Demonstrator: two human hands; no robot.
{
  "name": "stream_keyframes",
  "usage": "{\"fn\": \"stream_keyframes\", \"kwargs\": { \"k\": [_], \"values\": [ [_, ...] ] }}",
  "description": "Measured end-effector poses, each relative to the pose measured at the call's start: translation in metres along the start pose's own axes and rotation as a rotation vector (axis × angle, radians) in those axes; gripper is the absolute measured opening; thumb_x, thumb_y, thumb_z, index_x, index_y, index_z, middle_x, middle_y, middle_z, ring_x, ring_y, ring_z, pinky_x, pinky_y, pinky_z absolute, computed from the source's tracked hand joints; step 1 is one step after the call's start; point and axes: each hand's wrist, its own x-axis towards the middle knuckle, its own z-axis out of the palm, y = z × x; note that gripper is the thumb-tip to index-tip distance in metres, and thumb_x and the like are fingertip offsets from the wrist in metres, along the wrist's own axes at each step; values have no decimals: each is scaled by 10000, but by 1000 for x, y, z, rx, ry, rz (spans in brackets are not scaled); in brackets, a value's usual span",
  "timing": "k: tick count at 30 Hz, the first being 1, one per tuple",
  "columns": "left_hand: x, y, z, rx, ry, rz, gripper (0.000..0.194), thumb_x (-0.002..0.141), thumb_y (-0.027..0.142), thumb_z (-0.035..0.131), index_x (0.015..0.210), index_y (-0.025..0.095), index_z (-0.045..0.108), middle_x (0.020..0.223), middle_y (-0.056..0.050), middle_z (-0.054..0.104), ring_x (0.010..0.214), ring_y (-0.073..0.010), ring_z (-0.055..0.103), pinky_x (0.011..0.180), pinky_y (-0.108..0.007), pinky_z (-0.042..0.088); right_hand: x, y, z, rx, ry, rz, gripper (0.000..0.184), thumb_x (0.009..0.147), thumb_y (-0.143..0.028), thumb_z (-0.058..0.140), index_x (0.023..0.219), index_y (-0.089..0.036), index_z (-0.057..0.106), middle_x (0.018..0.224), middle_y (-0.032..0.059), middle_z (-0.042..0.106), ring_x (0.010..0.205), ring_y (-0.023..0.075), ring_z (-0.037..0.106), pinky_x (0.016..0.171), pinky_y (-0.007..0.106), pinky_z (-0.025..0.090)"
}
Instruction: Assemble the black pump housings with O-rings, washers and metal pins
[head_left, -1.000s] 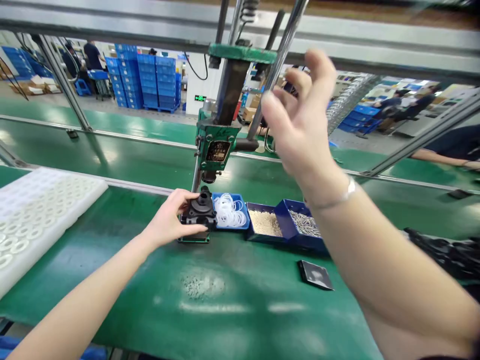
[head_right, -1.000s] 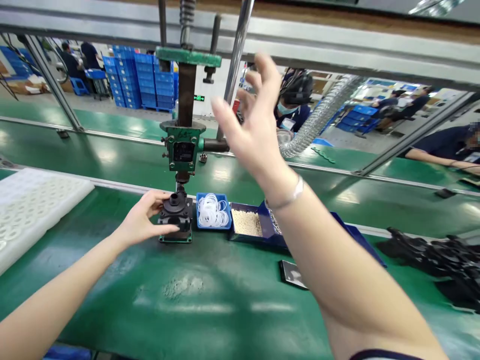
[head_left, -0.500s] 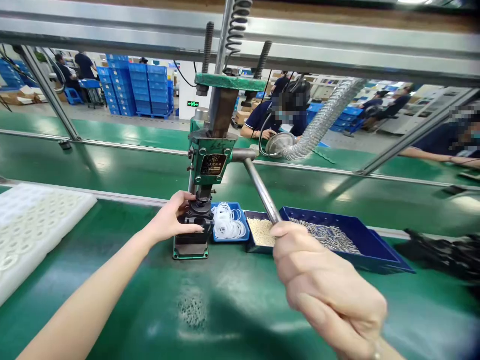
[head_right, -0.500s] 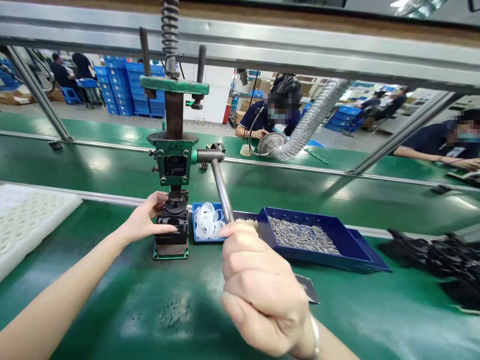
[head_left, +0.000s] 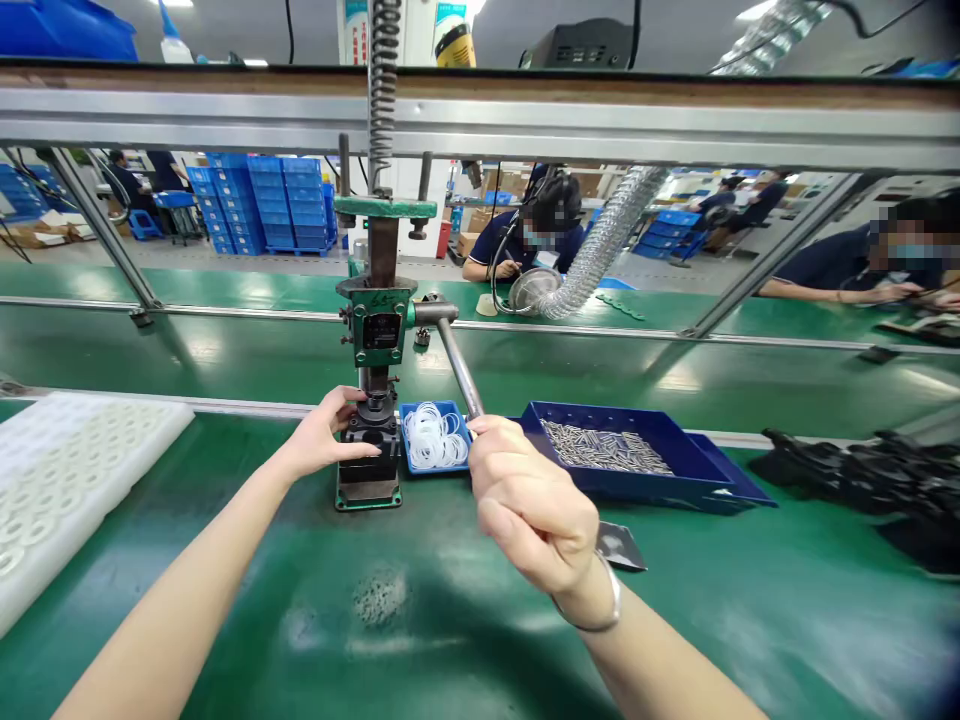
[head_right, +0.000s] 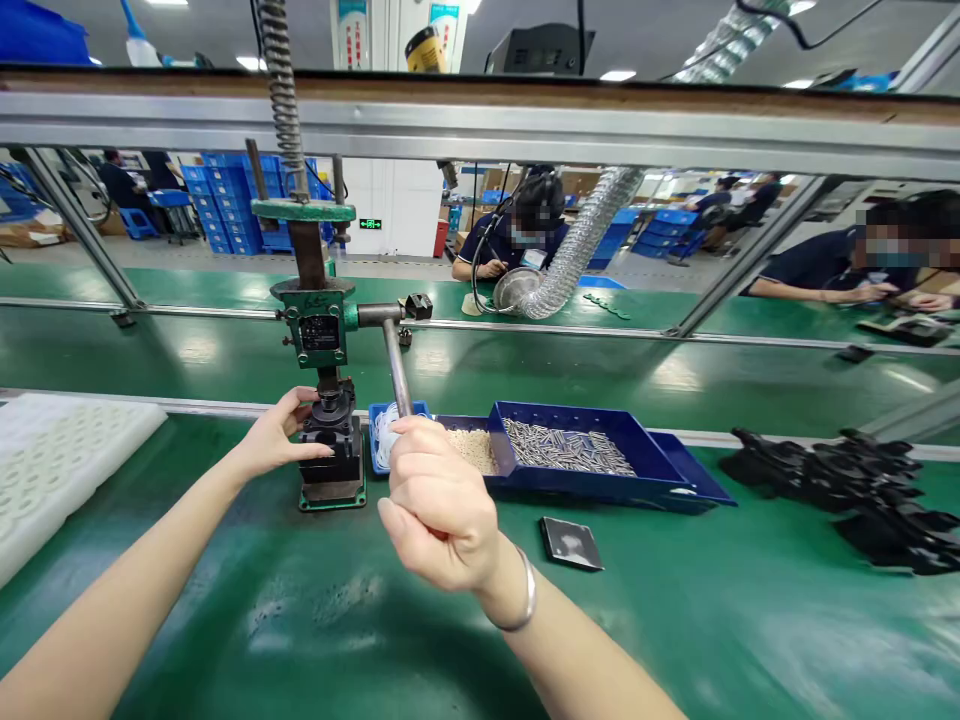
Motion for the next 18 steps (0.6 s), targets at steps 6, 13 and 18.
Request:
{"fn": "stream_keyframes", "kwargs": {
  "k": [6, 13, 18],
  "values": [
    [0, 14, 1, 17, 39, -24, 726, 615, 393, 890, 1191, 231, 479, 1206, -81, 644, 1123, -264, 667, 1045, -500, 508, 18, -6, -13, 107, -10, -58, 287, 990, -320, 449, 741, -223, 555, 640, -2, 549, 659, 170, 567, 885, 436, 508],
    [-69, 15, 48, 92, 125, 36, 675, 652, 345, 876, 1230, 280, 533, 1311, -73, 587, 1188, -269, 642, 1044, -453, 522, 24, 34, -102, -422, 40, 485, 433, 1041, -476, 370, 1356, -214, 509, 1377, 99, 573, 1265, 221, 570, 1074, 367, 460],
    [-99, -5, 140, 90, -156, -31, 565, 686, 348, 843, 1204, 319, 617, 1314, -81, 565, 1275, -308, 582, 1031, -441, 540, -37, 107, -153, -852, -656, 1164, 235, 931, -331, 657, 979, -108, 714, 1043, 168, 723, 1045, 290, 683, 943, 385, 525]
  ]
}}
